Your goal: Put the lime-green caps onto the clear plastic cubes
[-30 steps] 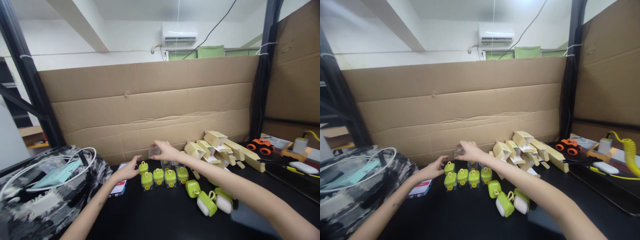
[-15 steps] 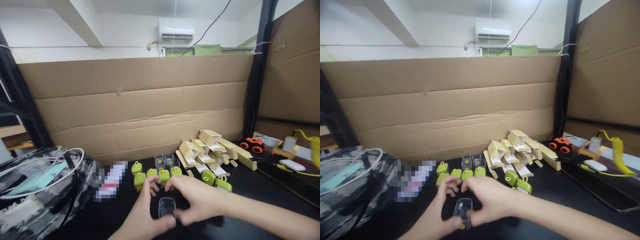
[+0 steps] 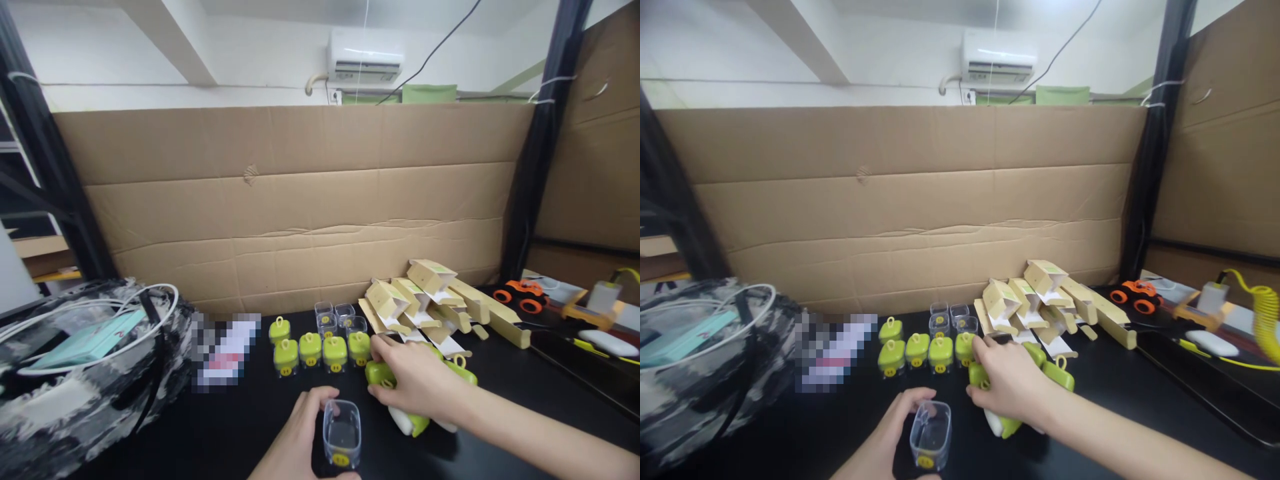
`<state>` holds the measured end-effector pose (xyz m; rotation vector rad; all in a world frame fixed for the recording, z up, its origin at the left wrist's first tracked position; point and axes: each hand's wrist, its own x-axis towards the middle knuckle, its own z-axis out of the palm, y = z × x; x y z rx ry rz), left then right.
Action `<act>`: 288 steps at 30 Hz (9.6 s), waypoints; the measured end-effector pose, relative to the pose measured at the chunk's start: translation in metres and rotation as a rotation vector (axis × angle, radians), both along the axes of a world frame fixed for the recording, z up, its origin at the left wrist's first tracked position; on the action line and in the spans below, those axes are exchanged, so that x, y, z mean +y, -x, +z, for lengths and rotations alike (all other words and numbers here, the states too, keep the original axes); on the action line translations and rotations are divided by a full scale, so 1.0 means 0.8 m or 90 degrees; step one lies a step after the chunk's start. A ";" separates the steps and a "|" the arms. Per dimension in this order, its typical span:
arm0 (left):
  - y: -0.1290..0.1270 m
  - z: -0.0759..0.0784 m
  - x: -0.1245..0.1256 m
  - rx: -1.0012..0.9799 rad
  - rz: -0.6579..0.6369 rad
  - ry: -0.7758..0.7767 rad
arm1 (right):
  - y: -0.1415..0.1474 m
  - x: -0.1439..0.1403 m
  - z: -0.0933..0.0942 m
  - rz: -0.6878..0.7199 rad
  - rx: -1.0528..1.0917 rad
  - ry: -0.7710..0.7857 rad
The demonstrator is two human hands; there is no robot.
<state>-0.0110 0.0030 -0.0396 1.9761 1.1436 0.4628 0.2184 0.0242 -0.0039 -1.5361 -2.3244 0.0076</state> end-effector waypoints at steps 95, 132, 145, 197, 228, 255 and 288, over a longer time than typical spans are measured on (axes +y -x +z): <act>0.029 0.107 0.202 0.272 0.036 -0.257 | 0.052 0.123 0.050 0.165 -0.135 0.016; -0.024 0.023 -0.017 0.044 -0.025 -0.062 | -0.032 -0.031 0.010 0.279 0.325 0.126; -0.025 0.018 -0.019 0.036 -0.013 -0.068 | -0.004 -0.049 -0.016 0.321 0.357 0.173; 0.033 0.085 0.006 0.425 0.011 -0.335 | 0.072 0.156 0.056 0.034 -0.113 0.029; -0.009 -0.016 -0.009 -0.087 -0.032 -0.064 | -0.005 -0.065 0.014 0.412 0.037 0.096; -0.013 0.004 -0.012 -0.063 -0.002 0.020 | -0.028 -0.044 0.007 0.143 0.249 0.209; -0.017 0.010 -0.020 -0.039 0.015 0.017 | 0.015 -0.059 -0.037 0.166 0.473 0.357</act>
